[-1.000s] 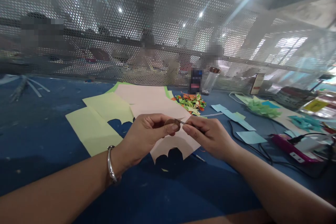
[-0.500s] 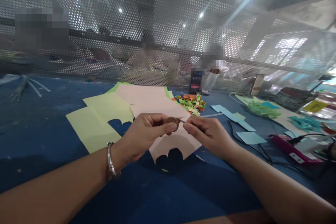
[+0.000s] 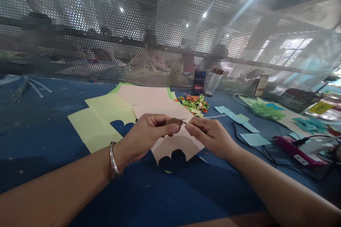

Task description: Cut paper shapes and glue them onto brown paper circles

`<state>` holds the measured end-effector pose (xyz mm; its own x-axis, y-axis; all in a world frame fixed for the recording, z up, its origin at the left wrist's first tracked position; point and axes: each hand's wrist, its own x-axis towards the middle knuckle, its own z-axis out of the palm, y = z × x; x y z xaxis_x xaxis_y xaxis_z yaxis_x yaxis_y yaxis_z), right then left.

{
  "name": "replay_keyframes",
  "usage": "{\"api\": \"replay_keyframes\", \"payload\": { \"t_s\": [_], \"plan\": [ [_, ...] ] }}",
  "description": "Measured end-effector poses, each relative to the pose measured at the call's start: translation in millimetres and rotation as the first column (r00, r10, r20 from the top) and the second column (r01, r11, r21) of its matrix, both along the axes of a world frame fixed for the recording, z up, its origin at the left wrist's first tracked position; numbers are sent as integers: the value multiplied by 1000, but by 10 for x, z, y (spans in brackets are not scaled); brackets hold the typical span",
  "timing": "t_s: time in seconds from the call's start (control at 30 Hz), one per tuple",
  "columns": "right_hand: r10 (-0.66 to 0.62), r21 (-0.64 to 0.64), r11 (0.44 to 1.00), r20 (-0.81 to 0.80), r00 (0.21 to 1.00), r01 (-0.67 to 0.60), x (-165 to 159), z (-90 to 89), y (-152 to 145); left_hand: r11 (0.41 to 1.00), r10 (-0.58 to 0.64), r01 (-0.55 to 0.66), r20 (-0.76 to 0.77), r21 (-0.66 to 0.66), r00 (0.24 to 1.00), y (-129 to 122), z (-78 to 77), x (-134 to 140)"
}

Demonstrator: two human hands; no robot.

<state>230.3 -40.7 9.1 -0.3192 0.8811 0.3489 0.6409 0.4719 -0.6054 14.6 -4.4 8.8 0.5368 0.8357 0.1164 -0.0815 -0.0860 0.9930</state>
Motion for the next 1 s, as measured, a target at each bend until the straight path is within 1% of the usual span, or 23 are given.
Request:
{"api": "replay_keyframes", "payload": {
  "t_s": [0.13,0.27,0.4,0.5,0.6,0.73,1.0],
  "plan": [
    [10,1,1000,1,1000,-11,3,-10,6,1000,-11,11,-7,21,1000,12,-11,-1],
    [-16,17,1000,9,1000,16,12,-17,10,999,-34,34,-2,19,999,24,-43,-1],
    [-36,19,999,18,999,36,17,-13,4,996,-85,85,3,-41,996,20,-43,2],
    [-21,7,1000,37,999,21,14,-9,-8,988,-136,137,27,-74,990,8,-24,-4],
    [-3,-11,1000,60,998,4,14,-9,-19,987,-160,160,6,-32,987,5,-11,-15],
    [10,-7,1000,75,997,-10,26,-10,-23,988,-149,150,-66,21,987,22,-12,-24],
    [23,-3,1000,102,995,-23,46,-20,-19,981,-186,190,-103,33,977,38,18,-40]
  ]
}}
